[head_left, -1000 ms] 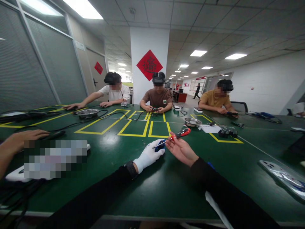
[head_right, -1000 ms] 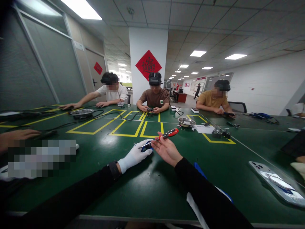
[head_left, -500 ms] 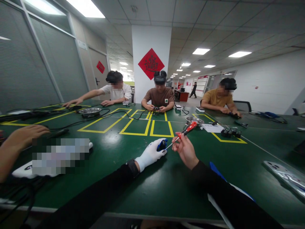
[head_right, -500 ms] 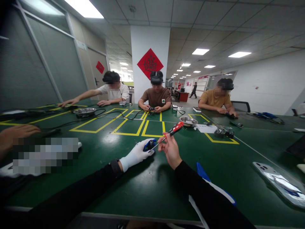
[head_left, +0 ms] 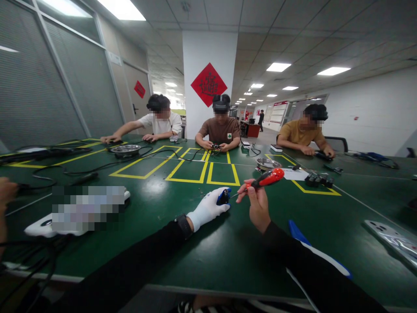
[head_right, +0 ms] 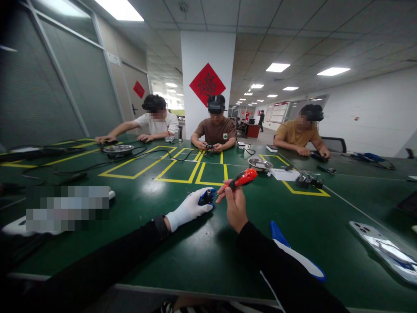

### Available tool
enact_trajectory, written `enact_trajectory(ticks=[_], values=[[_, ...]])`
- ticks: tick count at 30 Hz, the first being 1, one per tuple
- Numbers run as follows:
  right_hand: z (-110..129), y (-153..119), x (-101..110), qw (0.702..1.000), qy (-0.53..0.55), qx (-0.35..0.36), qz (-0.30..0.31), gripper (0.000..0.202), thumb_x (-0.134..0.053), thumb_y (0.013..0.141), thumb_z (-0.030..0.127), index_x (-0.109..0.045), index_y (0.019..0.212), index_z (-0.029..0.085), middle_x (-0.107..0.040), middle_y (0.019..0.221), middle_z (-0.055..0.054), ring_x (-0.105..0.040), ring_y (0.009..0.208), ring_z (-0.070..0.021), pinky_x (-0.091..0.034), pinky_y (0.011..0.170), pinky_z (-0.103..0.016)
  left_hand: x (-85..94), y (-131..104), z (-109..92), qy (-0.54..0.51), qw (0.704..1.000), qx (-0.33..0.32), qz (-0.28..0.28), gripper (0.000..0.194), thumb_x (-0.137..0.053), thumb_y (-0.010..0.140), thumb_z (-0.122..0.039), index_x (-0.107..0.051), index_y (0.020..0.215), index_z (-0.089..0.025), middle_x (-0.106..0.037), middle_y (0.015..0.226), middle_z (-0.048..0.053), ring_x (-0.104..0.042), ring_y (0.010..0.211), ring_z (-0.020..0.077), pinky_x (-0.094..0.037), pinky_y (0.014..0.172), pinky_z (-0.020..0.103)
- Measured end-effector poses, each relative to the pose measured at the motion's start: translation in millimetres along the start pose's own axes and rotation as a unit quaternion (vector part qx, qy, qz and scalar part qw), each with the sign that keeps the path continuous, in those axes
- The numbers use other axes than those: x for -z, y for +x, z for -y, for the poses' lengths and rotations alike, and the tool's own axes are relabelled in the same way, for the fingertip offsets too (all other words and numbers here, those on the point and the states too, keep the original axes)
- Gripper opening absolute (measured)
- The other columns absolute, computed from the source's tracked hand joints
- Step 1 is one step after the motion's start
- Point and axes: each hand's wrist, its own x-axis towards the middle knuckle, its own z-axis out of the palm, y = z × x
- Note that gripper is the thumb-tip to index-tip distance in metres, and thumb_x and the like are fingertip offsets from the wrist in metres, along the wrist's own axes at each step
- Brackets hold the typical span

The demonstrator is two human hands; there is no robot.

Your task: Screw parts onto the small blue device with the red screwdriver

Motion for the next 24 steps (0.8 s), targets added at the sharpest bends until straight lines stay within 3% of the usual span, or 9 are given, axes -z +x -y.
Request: enact_trajectory(ticks=[10, 19, 24], values=[[-4.7, -4.3, 1.3, 0.995, -0.053, -0.015, 0.079, 0.019, -0.052, 0.088, 0.034, -0.055, 0.103, 0.022, -0.062, 0.084, 0.0, -0.059, 0.06, -0.0123, -0.046, 0.069, -0.028, 2.3, -0.5, -0.2, 0.0, 1.0, -0.013, -0.003, 0.057, -0.065, 0.071, -0.029, -0.052, 0.126, -0.022, -0.06, 0.122, 0.008, -0.055, 0.112, 0.0264, -0.042, 0.1, 0.042], [-5.0, -4.8, 2.2, 0.993, -0.075, -0.002, 0.087, 0.018, -0.05, 0.09, 0.033, -0.055, 0.103, 0.023, -0.062, 0.083, 0.0, -0.06, 0.062, -0.0135, -0.046, 0.071, -0.03, 2.8, -0.5, -4.0, 0.002, 1.0, -0.012, -0.003, 0.055, -0.065, 0.071, -0.029, -0.054, 0.124, -0.021, -0.061, 0.12, 0.007, -0.056, 0.11, 0.0257, -0.043, 0.098, 0.04], [-2.7, -4.5, 1.5, 0.993, -0.077, 0.0, 0.087, 0.018, -0.05, 0.089, 0.033, -0.056, 0.104, 0.023, -0.062, 0.08, 0.0, -0.06, 0.063, -0.0144, -0.046, 0.072, -0.03, 3.3, -0.1, -6.1, 0.004, 1.0, -0.01, 0.0, 0.051, -0.062, 0.076, -0.037, -0.054, 0.123, -0.02, -0.063, 0.114, 0.007, -0.058, 0.103, 0.0241, -0.045, 0.094, 0.038]])
